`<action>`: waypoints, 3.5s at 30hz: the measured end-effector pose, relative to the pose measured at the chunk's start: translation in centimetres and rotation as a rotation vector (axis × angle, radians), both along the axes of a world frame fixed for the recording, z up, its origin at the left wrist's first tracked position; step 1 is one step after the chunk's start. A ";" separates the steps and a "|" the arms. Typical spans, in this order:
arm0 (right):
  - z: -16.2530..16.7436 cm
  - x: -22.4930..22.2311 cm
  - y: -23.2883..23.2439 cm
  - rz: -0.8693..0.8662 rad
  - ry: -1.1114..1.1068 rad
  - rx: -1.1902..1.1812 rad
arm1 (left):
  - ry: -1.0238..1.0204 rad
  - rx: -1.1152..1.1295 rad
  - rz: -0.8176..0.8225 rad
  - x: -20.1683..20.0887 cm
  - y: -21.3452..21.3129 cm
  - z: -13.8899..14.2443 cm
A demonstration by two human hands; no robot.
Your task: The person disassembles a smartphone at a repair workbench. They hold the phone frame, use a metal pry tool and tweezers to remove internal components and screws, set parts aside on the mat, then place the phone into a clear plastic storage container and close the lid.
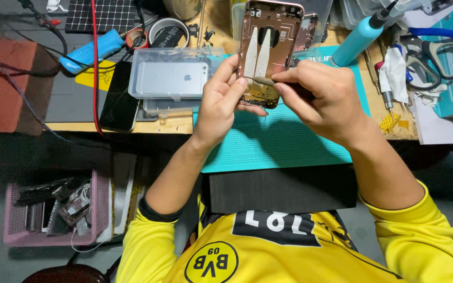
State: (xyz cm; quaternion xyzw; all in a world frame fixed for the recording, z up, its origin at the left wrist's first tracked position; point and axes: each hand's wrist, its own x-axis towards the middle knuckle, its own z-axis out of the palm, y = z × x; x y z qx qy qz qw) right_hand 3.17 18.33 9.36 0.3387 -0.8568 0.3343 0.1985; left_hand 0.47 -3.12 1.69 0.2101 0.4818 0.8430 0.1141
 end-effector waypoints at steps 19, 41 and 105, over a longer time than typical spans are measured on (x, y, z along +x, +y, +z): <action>-3.1 -1.9 1.0 -0.087 -0.033 -0.132 | 0.140 -0.215 0.131 -0.3 3.4 -1.1; -2.1 -2.1 2.8 0.038 -0.008 -0.078 | 0.046 -0.129 0.031 -0.8 4.6 -0.7; -0.7 -1.5 6.9 0.283 -0.623 -0.524 | -0.171 0.152 0.075 -2.7 -0.4 0.6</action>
